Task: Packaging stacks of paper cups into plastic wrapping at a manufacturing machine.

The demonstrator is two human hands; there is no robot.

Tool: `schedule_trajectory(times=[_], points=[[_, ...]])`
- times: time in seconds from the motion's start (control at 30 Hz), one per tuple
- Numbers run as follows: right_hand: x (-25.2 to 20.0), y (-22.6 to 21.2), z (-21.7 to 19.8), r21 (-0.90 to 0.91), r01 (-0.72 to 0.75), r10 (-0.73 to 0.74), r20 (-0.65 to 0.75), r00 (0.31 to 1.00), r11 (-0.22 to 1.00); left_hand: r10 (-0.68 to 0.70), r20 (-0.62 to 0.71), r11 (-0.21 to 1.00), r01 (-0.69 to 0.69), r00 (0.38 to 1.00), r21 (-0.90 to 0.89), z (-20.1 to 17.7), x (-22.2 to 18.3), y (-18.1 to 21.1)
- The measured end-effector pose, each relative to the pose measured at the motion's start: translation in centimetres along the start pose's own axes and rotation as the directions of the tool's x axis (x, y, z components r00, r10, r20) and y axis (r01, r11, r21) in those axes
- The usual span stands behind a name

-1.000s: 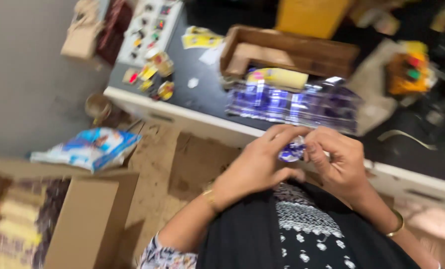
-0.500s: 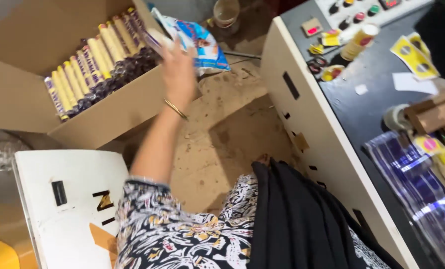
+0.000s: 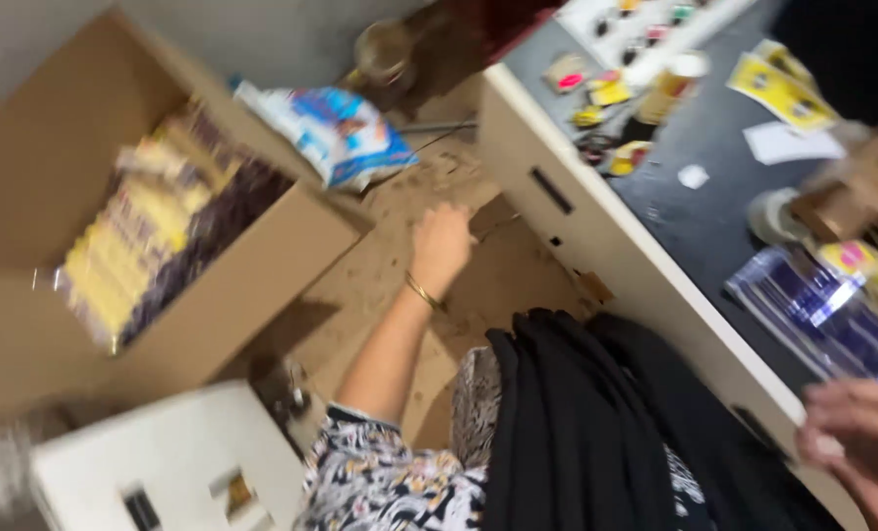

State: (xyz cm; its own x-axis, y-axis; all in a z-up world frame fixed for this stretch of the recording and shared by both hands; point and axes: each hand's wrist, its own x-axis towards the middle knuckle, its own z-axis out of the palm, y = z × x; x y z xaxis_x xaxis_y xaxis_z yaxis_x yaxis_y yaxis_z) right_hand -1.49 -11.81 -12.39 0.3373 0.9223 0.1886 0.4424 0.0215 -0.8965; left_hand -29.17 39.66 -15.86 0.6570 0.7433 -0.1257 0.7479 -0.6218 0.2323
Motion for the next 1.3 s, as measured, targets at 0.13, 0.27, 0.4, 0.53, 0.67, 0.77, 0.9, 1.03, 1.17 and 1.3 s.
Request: schedule_trajectory(times=[0.13, 0.27, 0.4, 0.53, 0.67, 0.77, 0.9, 1.03, 1.17, 1.3], points=[[6.4, -14.6, 4.6, -0.406, -0.402, 0.303, -0.287, 0.909, 0.821, 0.468, -0.014, 0.826, -0.443, 0.884, -0.347, 0.8, 0.3, 11.0], [5.6, -15.1, 3.0, -0.441, -0.545, 0.325, -0.481, 0.814, 0.713, 0.767, -0.106, 0.497, -0.690, 0.633, -0.527, 1.1, -0.7, 22.0], [0.1, -8.3, 1.0, -0.310, -0.738, 0.319, -0.753, 0.576, 0.600, 0.888, -0.101, 0.326, -0.770, 0.448, -0.548, 3.5, -0.6, 31.3], [-4.0, -3.8, -1.2, -0.264, -0.796, 0.329, -0.806, 0.492, 0.544, 0.944, -0.124, 0.262, -0.925, 0.304, -0.275, 7.7, 0.5, 39.3], [-6.3, -1.9, -3.0, -0.265, -0.744, 0.308, -0.787, 0.535, 0.614, 0.985, -0.168, 0.082, -0.964, 0.040, 0.253, 9.5, 0.6, 47.1], [-7.8, -2.1, -4.6, -0.160, -0.800, 0.476, -0.730, 0.490, 0.578, 0.997, 0.065, 0.032, -0.986, 0.043, 0.162, 10.2, -0.2, 51.0], [-9.5, -2.5, -7.8, -0.101, -0.785, 0.541, -0.671, 0.507, 0.611, 0.977, 0.211, -0.011, -0.980, 0.031, 0.199, 11.7, 0.5, 52.8], [-10.2, -2.9, -10.4, 0.023, -0.734, 0.593, -0.607, 0.530, 0.679, 0.948, 0.230, 0.271, -0.935, 0.218, -0.230, 8.6, 1.9, 53.9], [-7.7, -4.3, -11.4, 0.528, -0.251, 0.573, -0.634, 0.519, 0.811, 0.880, 0.427, 0.468, -0.226, 0.208, -0.854, 0.2, 2.2, 55.3], [-0.9, -9.3, -13.0, 0.621, -0.016, 0.514, -0.634, 0.579, 0.784, 0.895, 0.438, 0.442, -0.039, 0.091, -0.896, -4.5, 1.1, 54.5]])
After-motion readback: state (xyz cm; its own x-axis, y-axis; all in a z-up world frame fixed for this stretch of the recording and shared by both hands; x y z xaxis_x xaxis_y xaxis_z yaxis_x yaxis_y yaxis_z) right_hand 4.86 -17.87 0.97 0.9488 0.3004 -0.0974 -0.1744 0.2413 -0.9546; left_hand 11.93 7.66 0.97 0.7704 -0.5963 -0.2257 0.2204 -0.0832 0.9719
